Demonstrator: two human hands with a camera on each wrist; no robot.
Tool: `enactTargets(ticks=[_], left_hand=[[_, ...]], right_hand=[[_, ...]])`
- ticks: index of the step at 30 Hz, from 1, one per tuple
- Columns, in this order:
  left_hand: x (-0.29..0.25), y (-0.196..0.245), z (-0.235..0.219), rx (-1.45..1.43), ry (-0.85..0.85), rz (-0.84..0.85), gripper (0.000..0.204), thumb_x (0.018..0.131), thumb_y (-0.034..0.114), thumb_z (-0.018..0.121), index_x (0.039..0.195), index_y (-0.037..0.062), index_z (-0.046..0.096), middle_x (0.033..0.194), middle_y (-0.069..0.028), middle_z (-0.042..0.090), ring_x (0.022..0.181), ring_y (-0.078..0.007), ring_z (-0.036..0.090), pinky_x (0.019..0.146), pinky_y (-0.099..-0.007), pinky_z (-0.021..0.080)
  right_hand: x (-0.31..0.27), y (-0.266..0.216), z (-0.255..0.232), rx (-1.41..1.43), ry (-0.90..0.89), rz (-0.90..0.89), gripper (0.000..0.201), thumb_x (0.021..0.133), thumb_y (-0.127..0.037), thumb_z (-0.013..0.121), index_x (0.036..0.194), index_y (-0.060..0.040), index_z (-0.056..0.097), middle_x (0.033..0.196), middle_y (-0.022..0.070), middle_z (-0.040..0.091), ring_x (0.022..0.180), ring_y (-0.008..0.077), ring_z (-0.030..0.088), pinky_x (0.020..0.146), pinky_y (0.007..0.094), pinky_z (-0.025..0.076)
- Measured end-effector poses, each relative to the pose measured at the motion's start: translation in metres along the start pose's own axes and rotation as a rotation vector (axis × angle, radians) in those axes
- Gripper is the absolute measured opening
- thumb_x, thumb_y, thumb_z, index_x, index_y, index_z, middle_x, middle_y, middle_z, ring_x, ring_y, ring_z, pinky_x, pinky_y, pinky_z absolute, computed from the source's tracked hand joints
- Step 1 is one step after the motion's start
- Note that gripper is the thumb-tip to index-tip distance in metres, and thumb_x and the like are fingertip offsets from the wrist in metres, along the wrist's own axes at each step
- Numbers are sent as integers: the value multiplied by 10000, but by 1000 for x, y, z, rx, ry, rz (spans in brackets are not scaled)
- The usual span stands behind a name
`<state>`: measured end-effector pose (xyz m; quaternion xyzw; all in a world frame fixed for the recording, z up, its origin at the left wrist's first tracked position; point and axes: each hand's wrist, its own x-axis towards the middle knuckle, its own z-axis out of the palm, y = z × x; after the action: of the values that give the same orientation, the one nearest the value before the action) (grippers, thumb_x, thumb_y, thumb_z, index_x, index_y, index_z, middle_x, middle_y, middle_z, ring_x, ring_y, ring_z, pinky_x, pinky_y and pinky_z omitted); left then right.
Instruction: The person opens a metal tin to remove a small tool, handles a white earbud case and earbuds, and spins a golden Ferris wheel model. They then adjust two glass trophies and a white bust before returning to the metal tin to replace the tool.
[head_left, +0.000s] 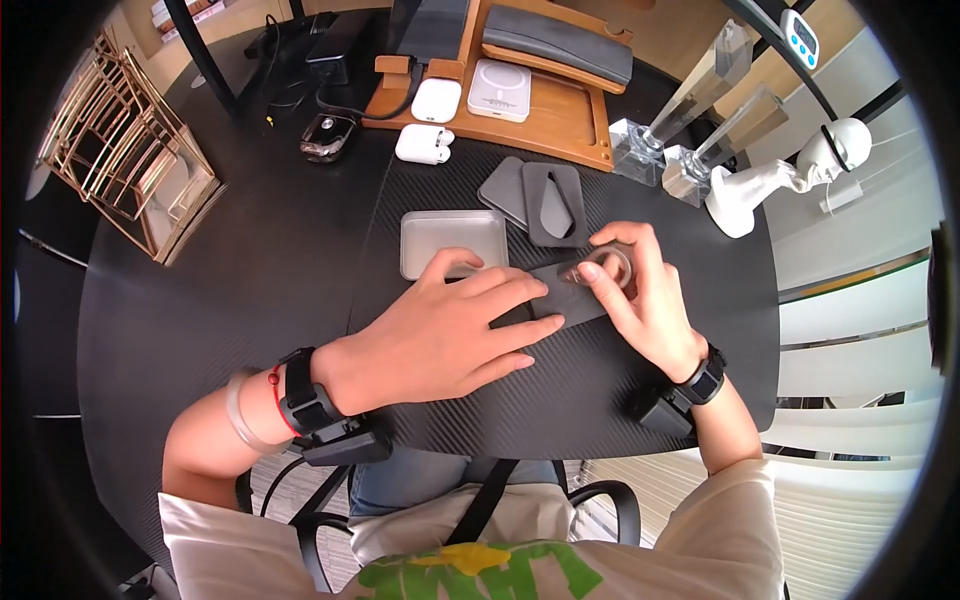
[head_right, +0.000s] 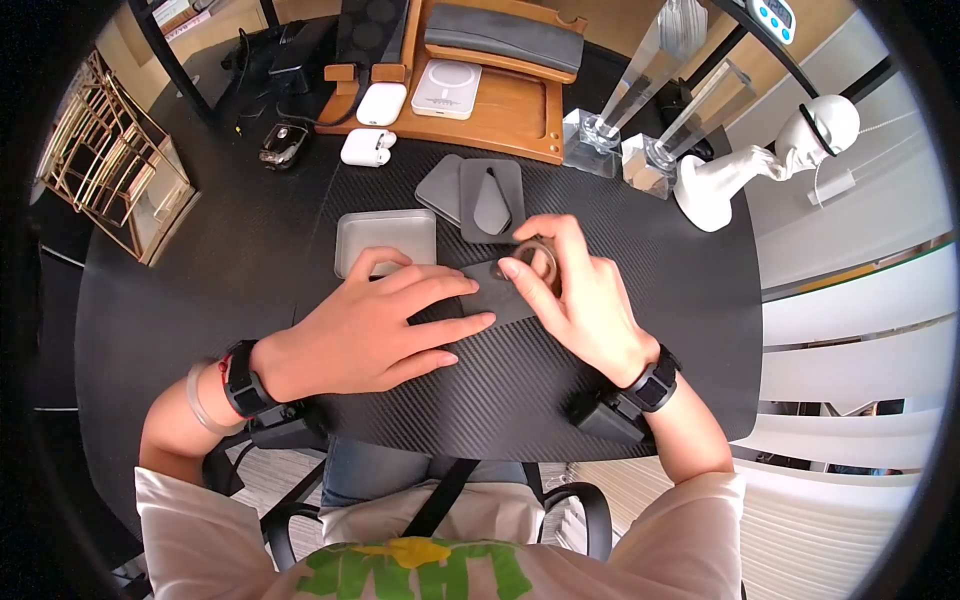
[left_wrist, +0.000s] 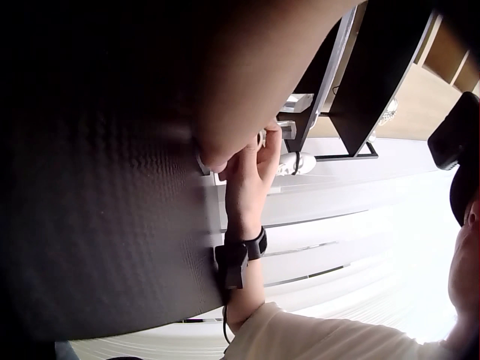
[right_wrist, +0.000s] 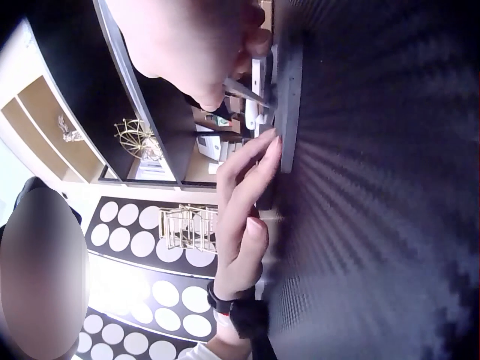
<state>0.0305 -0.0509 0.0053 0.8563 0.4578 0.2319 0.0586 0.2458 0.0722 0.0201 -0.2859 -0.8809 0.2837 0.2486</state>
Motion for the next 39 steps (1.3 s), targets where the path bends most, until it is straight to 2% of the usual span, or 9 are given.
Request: enactTargets(ticks=[5,9,15,18,22,25,29,33,39], left_hand=[[-1,1,1,50,3,1,316,932,316,612,1221,197,653,1248,-42,559,1147,-185,540,986,-413,322],[-1,1,-1,28,-16,-12,304,934,317,608,1208,194,658,1240,-49,559,1131,-192,546,972,-406,326],[-2,0,0,51,10,2,297,932,314,610,1200,194,660,1233,-52,560,1109,-189,555,953,-395,330],[-2,1,-1,50,10,-1,295,930,311,613,1197,196,662,1227,-52,563,1112,-181,560,952,-392,329],[-3,0,2,54,20,7,293,929,305,618,1197,195,662,1228,-49,568,1142,-167,557,953,-389,326],[-3,0,2,54,17,7,304,922,309,626,1200,192,660,1232,-48,569,1157,-164,552,954,-389,326],[-3,1,-1,52,-10,3,356,896,343,650,1216,186,647,1241,-49,565,1184,-166,536,957,-394,329],[-5,2,-3,46,-24,-6,395,882,360,662,1235,183,632,1255,-51,558,1205,-168,521,964,-399,328],[-5,2,-5,45,-45,-8,456,863,374,678,1269,179,608,1279,-67,546,1229,-178,508,973,-413,325]], right_hand=[[1,7,0,49,78,-16,281,944,-154,655,1172,-53,526,620,18,561,496,77,518,481,242,415],[1,-3,-3,26,-150,-40,236,886,-144,723,1072,-77,592,596,11,541,484,50,490,477,224,407],[1,-6,-1,58,107,62,140,903,-80,673,979,-47,560,533,4,508,473,26,491,461,210,390],[0,-12,0,70,-139,29,134,905,-73,668,938,-47,541,522,6,470,450,45,447,456,210,374],[4,-1,-4,-162,69,20,184,886,-82,704,903,-52,523,506,-4,425,433,57,383,447,229,355],[-1,-8,1,105,47,49,185,875,-57,700,892,-50,516,500,-5,411,445,49,375,449,234,348],[9,4,-13,-5,-124,158,160,899,-88,681,895,-47,527,512,2,464,458,38,414,460,227,350],[3,5,-6,4,58,51,155,909,-96,671,910,-37,528,519,16,481,465,49,442,465,238,363],[7,6,-10,-240,14,-6,162,866,-84,686,889,-67,526,509,21,428,411,130,417,454,268,377]])
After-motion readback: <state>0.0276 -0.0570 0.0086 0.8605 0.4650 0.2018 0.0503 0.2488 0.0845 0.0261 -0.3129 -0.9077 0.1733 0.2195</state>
